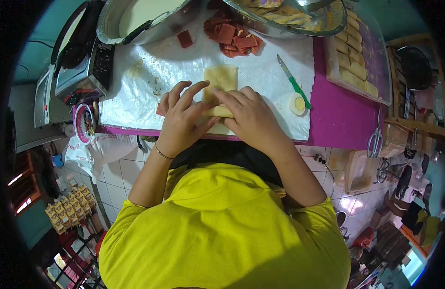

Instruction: Preparing and rolling filled crepes to make rissoles.

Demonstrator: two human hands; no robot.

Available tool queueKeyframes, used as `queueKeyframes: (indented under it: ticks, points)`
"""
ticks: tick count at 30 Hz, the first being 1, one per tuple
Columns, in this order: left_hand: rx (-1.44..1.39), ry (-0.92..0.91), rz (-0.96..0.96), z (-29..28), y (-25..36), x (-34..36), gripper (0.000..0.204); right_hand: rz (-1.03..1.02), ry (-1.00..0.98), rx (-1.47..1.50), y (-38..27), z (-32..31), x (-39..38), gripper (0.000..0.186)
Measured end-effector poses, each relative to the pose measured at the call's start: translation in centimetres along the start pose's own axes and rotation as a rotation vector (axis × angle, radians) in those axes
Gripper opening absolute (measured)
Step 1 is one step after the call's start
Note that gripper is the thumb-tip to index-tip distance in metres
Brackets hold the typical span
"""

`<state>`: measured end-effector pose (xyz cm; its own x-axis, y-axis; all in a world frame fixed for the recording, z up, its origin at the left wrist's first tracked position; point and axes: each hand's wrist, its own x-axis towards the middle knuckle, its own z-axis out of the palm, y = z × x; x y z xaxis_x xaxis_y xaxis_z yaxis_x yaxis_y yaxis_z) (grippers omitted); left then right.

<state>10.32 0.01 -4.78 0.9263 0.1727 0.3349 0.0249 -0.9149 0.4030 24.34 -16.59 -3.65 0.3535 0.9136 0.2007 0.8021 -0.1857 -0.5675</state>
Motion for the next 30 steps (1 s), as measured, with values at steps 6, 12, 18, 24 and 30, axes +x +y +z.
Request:
queueKeyframes:
  ticks: [6,12,18,24,30]
  points:
    - [-0.249,-0.094,-0.143,-0.6,-0.9,0.9,0.051,0.334,-0.178,0.338,1.3,-0.9,1.2,0.046]
    - [-0.179,-0.013,-0.226,0.7,-1.2,1.4,0.046,0.102,0.051,0.074,2.1,0.2,1.7,0.039]
    - [0.021,0.073,-0.07,0.2,-1.2,1.8,0.044,0.093,0.047,-0.018,1.5,-1.3,1.6,0.043]
    - [0.1,-0.012,0.052,0.1,-2.1,3.0,0.044,0.046,-0.014,-0.104,1.8,-1.5,1.9,0.051]
    - [-0.055,-0.097,-0.034,-0.2,-3.7,5.2,0.036,0.14,-0.097,0.143,2.9,-2.6,4.2,0.047]
